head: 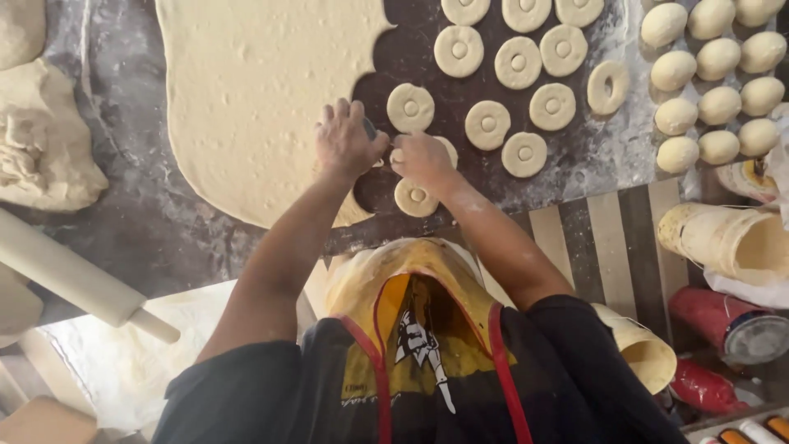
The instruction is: Cutting donut shapes out of a flat sheet of dough using a metal cutter and arranging them on the work table.
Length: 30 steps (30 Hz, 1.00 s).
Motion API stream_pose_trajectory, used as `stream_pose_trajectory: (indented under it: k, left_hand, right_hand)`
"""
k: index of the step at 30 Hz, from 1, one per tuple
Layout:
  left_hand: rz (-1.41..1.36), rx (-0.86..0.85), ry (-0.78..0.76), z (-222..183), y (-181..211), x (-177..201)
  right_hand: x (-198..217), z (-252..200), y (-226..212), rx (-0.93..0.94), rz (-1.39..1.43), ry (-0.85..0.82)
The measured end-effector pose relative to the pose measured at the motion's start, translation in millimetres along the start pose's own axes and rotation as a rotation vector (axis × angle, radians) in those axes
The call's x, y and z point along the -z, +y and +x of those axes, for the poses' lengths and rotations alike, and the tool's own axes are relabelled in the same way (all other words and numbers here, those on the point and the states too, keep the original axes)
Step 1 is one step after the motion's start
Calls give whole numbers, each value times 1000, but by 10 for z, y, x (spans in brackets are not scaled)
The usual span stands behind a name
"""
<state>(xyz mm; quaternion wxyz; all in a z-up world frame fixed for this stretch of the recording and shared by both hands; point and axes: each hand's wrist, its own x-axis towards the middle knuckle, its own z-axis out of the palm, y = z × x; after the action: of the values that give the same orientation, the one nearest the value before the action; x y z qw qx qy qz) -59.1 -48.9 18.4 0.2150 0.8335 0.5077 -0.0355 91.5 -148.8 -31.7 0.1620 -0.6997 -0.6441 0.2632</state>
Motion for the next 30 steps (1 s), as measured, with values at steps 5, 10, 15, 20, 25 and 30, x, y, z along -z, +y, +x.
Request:
stream_pose_trajectory:
  k: [5, 10, 15, 20, 25, 30]
  left_hand:
    - [-89, -37, 8, -134, -186, 119]
    - [-88, -97, 43, -466, -708, 270]
    - [127, -193, -107, -686, -593, 39]
    - [138, -190, -133, -726, -466, -15]
    - [-31, 90, 120, -786, -456, -199]
    - [-149, 156, 70, -955, -450, 182]
  right_hand:
    - [-54, -378, -33, 24, 70, 126]
    - [-141, -524, -277, -14, 108, 45]
    - [-106, -296, -674, 119, 20, 4]
    - [-360, -248, -580, 104, -68, -93]
    - [-467, -441, -441, 242, -127, -120]
    - [-187, -697, -635, 312, -49, -81]
